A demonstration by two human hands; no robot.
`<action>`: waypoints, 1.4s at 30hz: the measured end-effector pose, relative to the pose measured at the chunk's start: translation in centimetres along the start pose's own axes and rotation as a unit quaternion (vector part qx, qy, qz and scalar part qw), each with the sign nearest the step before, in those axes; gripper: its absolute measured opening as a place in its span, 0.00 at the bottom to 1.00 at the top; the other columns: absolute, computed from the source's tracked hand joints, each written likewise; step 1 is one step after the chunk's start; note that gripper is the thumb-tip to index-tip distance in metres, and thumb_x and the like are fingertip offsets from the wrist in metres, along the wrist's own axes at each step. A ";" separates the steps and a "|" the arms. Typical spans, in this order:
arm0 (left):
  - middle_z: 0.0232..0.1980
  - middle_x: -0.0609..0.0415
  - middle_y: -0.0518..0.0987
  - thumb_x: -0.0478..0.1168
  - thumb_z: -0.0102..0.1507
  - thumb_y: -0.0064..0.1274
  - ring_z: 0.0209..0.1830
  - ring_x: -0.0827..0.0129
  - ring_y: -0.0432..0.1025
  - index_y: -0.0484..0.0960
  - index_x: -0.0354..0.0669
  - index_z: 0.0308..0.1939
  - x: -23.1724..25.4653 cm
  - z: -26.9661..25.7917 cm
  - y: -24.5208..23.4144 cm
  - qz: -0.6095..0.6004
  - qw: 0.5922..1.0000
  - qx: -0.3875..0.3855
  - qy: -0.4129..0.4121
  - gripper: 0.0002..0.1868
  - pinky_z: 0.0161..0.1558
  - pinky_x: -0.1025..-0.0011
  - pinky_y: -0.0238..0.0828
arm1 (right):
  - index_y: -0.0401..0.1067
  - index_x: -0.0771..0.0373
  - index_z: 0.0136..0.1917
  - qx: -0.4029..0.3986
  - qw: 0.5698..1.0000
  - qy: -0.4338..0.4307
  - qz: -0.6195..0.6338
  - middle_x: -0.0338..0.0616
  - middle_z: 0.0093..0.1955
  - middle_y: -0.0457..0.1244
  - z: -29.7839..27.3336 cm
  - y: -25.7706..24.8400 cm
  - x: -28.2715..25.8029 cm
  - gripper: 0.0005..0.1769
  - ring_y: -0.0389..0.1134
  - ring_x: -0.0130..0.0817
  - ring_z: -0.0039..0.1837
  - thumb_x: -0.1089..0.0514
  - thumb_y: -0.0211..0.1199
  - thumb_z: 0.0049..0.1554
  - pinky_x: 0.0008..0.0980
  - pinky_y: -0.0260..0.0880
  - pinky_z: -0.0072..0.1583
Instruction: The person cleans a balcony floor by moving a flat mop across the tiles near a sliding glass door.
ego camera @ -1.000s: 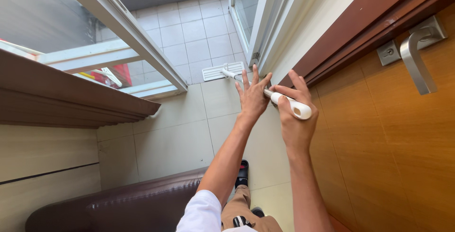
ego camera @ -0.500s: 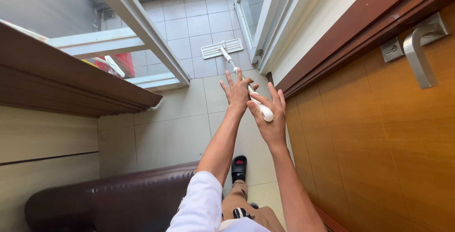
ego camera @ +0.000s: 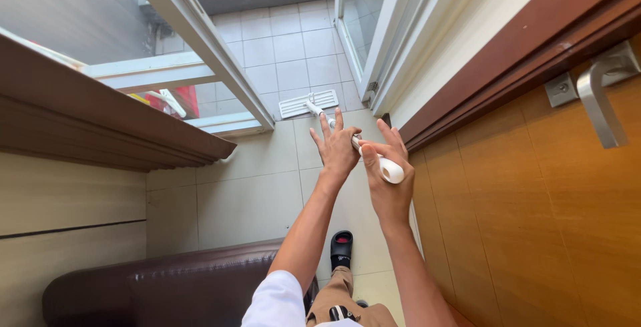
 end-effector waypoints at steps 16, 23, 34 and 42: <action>0.83 0.45 0.48 0.50 0.61 0.60 0.83 0.35 0.28 0.87 0.59 0.48 -4.9 0.0 2.3 -0.089 0.993 0.013 -0.081 0.13 0.73 0.28 0.15 | 0.83 0.53 0.52 -0.075 0.987 -0.029 -0.136 0.56 0.73 0.61 -2.3 1.5 3.1 0.14 0.46 0.58 0.83 0.48 0.74 0.55 0.56 0.45 0.79; 0.83 0.41 0.46 0.50 0.60 0.60 0.81 0.32 0.29 0.87 0.57 0.48 -2.9 -1.4 -1.8 -0.095 0.993 -0.010 -0.067 0.14 0.70 0.26 0.17 | 0.83 0.54 0.52 -0.053 0.994 -0.048 -0.077 0.59 0.77 0.58 -0.9 2.0 -0.7 0.13 0.46 0.59 0.83 0.49 0.71 0.56 0.54 0.50 0.75; 0.82 0.44 0.50 0.47 0.58 0.59 0.81 0.35 0.31 0.85 0.62 0.52 -9.9 4.5 3.2 -0.110 0.988 -0.006 -0.106 0.17 0.72 0.30 0.18 | 0.81 0.54 0.54 -0.079 0.991 -0.068 -0.086 0.48 0.58 0.71 0.0 6.4 4.2 0.13 0.59 0.50 0.81 0.48 0.69 0.60 0.53 0.46 0.83; 0.82 0.41 0.48 0.53 0.59 0.62 0.81 0.32 0.31 0.87 0.56 0.46 -6.7 0.9 0.5 -0.145 0.985 0.015 -0.094 0.14 0.71 0.28 0.22 | 0.83 0.53 0.56 -0.042 0.986 -0.062 -0.149 0.57 0.77 0.58 -1.5 4.3 1.9 0.18 0.51 0.58 0.82 0.45 0.72 0.56 0.54 0.49 0.79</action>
Point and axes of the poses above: each hand's wrist, its own z-axis towards the middle knuckle, its own y-axis out of the palm, x = y × z, the point moved 6 cm from there along z, towards the middle knuckle
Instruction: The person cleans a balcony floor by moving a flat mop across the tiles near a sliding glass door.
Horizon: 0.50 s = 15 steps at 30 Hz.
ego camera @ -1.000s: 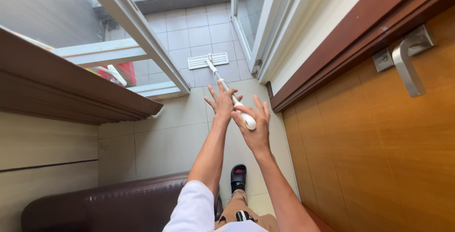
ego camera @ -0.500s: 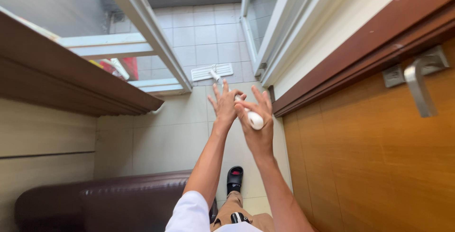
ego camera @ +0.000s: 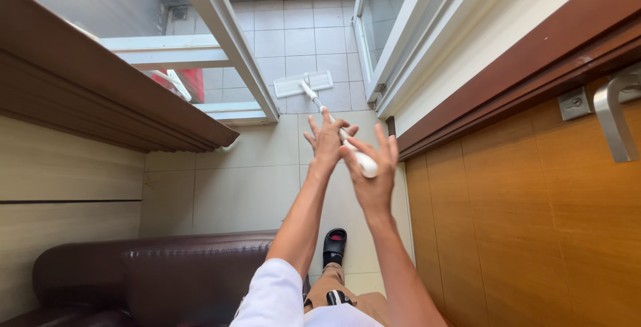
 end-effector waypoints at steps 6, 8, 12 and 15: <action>0.82 0.40 0.51 0.47 0.62 0.58 0.81 0.29 0.31 0.87 0.54 0.43 5.4 -2.8 -2.2 -0.005 0.999 0.004 0.044 0.09 0.69 0.25 0.25 | 0.81 0.54 0.56 0.041 0.998 0.010 0.052 0.57 0.78 0.57 2.1 -3.7 -4.2 0.17 0.48 0.56 0.83 0.44 0.69 0.59 0.53 0.52 0.76; 0.81 0.39 0.51 0.46 0.63 0.57 0.81 0.31 0.32 0.87 0.54 0.44 5.0 -1.9 -2.2 0.014 0.998 0.012 0.055 0.08 0.70 0.25 0.24 | 0.82 0.55 0.55 0.037 0.997 0.009 0.068 0.56 0.78 0.59 2.8 -3.2 -4.7 0.16 0.48 0.56 0.83 0.45 0.68 0.59 0.53 0.51 0.77; 0.82 0.43 0.54 0.44 0.64 0.55 0.83 0.35 0.35 0.87 0.55 0.46 3.4 0.1 -0.9 0.065 0.994 0.027 0.090 0.09 0.72 0.27 0.25 | 0.81 0.57 0.54 0.032 0.990 0.021 0.138 0.53 0.75 0.62 2.7 -1.7 -3.1 0.14 0.49 0.55 0.84 0.47 0.66 0.62 0.51 0.52 0.78; 0.82 0.46 0.51 0.51 0.65 0.56 0.83 0.36 0.35 0.87 0.59 0.47 0.7 2.3 0.6 0.069 0.997 -0.009 0.036 0.10 0.72 0.27 0.24 | 0.80 0.58 0.55 0.029 0.990 0.006 0.139 0.55 0.74 0.62 2.4 0.4 -0.7 0.13 0.50 0.55 0.83 0.49 0.66 0.62 0.51 0.50 0.77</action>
Point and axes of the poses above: each hand's wrist, its own z-axis towards the middle knuckle, its own y-axis out of the palm, x = y × z, the point moved 6 cm from there along z, towards the middle knuckle
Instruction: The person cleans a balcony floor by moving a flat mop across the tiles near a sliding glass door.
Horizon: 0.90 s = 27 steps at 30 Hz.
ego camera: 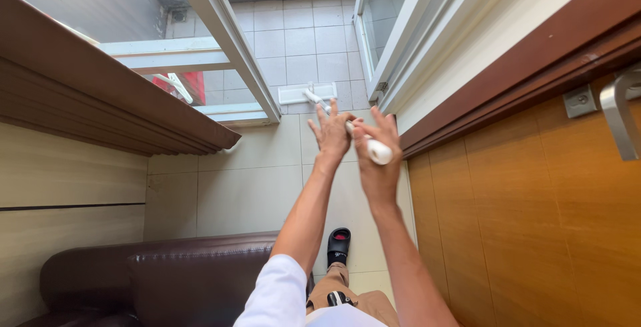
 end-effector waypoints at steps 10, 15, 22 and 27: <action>0.83 0.44 0.43 0.58 0.60 0.58 0.81 0.33 0.26 0.73 0.66 0.67 -5.6 -3.6 5.0 -0.003 0.995 -0.026 -0.097 0.31 0.71 0.26 0.20 | 0.82 0.58 0.57 -0.036 0.988 -0.002 -0.150 0.56 0.66 0.65 -7.1 -0.1 7.3 0.20 0.56 0.52 0.74 0.47 0.73 0.54 0.51 0.47 0.75; 0.85 0.43 0.43 0.54 0.61 0.60 0.82 0.29 0.28 0.82 0.61 0.59 1.2 -4.5 3.0 0.007 1.000 0.026 0.014 0.22 0.71 0.24 0.23 | 0.70 0.64 0.67 -0.005 0.996 0.040 -0.077 0.46 0.60 0.73 -3.8 -3.6 4.5 0.29 0.60 0.47 0.75 0.51 0.72 0.56 0.49 0.46 0.80; 0.85 0.45 0.42 0.45 0.59 0.59 0.81 0.29 0.28 0.86 0.64 0.55 9.3 -5.2 0.0 -0.004 0.997 -0.011 0.075 0.19 0.69 0.23 0.26 | 0.80 0.60 0.55 0.023 0.997 0.041 -0.061 0.53 0.77 0.58 0.5 -7.4 -4.1 0.13 0.58 0.48 0.78 0.59 0.70 0.55 0.42 0.63 0.71; 0.84 0.47 0.49 0.50 0.67 0.55 0.82 0.32 0.33 0.86 0.63 0.50 10.2 -4.2 -0.5 -0.054 0.993 0.006 0.108 0.09 0.69 0.22 0.27 | 0.79 0.59 0.55 0.051 0.996 0.025 -0.072 0.51 0.74 0.64 1.8 -6.6 -4.7 0.10 0.56 0.51 0.81 0.62 0.65 0.58 0.44 0.59 0.75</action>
Point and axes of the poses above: each hand's wrist, its own z-axis towards the middle knuckle, its own y-axis out of the palm, x = y × z, the point moved 6 cm from there along z, towards the middle knuckle
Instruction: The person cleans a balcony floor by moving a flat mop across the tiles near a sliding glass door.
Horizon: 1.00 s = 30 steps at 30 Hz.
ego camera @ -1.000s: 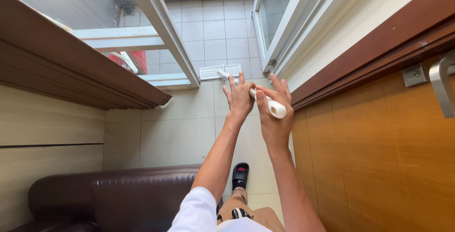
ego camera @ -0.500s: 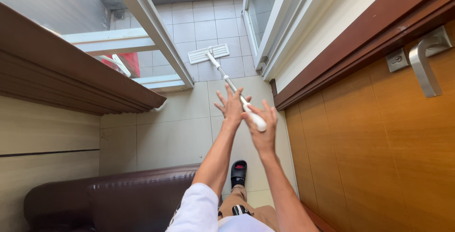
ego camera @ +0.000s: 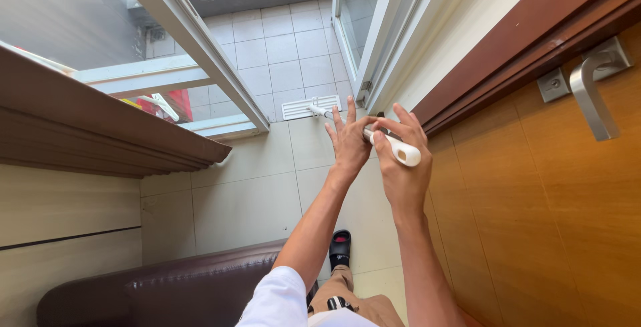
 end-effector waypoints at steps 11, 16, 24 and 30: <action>0.84 0.48 0.49 0.52 0.64 0.56 0.83 0.36 0.35 0.85 0.65 0.51 -8.4 0.1 2.0 0.065 0.995 -0.025 -0.071 0.12 0.72 0.27 0.27 | 0.80 0.59 0.54 -0.081 0.995 -0.044 0.048 0.51 0.68 0.66 -3.7 4.9 6.9 0.11 0.58 0.50 0.78 0.61 0.64 0.58 0.50 0.49 0.79; 0.82 0.45 0.46 0.57 0.60 0.58 0.80 0.33 0.31 0.81 0.66 0.58 -12.5 -2.0 3.8 0.042 0.989 -0.062 -0.129 0.22 0.71 0.27 0.25 | 0.79 0.56 0.56 -0.148 0.987 -0.058 0.013 0.47 0.63 0.68 -7.7 6.0 10.0 0.12 0.62 0.44 0.75 0.54 0.68 0.59 0.50 0.46 0.80; 0.83 0.41 0.41 0.55 0.63 0.61 0.81 0.31 0.28 0.82 0.59 0.56 -6.8 -3.9 3.9 0.055 0.991 -0.070 -0.099 0.19 0.71 0.26 0.24 | 0.79 0.56 0.62 -0.093 0.993 -0.022 -0.068 0.59 0.78 0.56 -6.6 0.5 7.6 0.23 0.49 0.60 0.80 0.55 0.73 0.53 0.52 0.52 0.74; 0.84 0.44 0.43 0.31 0.56 0.59 0.82 0.33 0.34 0.82 0.63 0.58 -0.4 -4.0 2.5 0.063 0.998 -0.003 -0.003 0.28 0.74 0.29 0.29 | 0.80 0.56 0.56 -0.079 0.996 0.011 0.035 0.55 0.78 0.58 -3.2 -2.9 3.2 0.16 0.59 0.49 0.78 0.60 0.69 0.53 0.43 0.65 0.70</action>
Point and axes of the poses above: each hand's wrist, its own z-axis towards the middle knuckle, its own y-axis out of the palm, x = y × z, the point moved 6 cm from there along z, towards the middle knuckle
